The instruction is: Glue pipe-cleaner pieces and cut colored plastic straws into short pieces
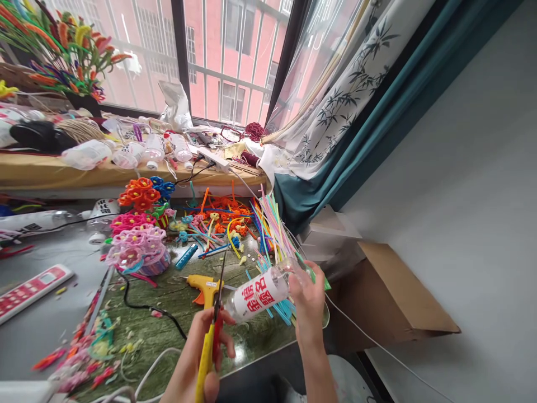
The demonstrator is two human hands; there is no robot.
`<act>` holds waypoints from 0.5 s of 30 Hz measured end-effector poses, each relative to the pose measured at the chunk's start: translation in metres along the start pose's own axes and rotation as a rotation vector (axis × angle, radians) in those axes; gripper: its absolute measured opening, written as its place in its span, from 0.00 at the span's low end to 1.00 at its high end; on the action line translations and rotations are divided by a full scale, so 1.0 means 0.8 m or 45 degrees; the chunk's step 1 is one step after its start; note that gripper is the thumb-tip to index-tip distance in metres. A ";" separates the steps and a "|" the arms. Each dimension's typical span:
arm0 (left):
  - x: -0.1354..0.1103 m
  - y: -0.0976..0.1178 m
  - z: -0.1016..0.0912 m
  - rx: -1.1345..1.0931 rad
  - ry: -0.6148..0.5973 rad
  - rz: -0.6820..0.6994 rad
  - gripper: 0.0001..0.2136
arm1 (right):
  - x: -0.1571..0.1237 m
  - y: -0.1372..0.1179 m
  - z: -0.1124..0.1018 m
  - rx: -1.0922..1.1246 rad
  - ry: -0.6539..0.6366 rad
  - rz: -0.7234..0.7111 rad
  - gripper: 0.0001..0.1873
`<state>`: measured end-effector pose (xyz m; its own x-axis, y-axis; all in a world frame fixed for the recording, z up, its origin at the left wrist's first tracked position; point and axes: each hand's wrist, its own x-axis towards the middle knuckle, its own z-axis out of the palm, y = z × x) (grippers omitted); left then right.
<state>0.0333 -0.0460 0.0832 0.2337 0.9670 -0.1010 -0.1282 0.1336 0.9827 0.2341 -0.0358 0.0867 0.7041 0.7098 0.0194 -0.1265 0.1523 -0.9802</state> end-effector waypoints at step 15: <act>0.056 0.005 0.021 -0.222 0.032 -0.220 0.27 | 0.002 0.012 0.100 0.076 -0.431 0.079 0.37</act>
<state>0.0593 -0.0057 0.0851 0.2428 0.9314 -0.2712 -0.2535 0.3308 0.9090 0.1781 0.0223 0.0928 0.4233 0.9053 0.0346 -0.2094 0.1349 -0.9685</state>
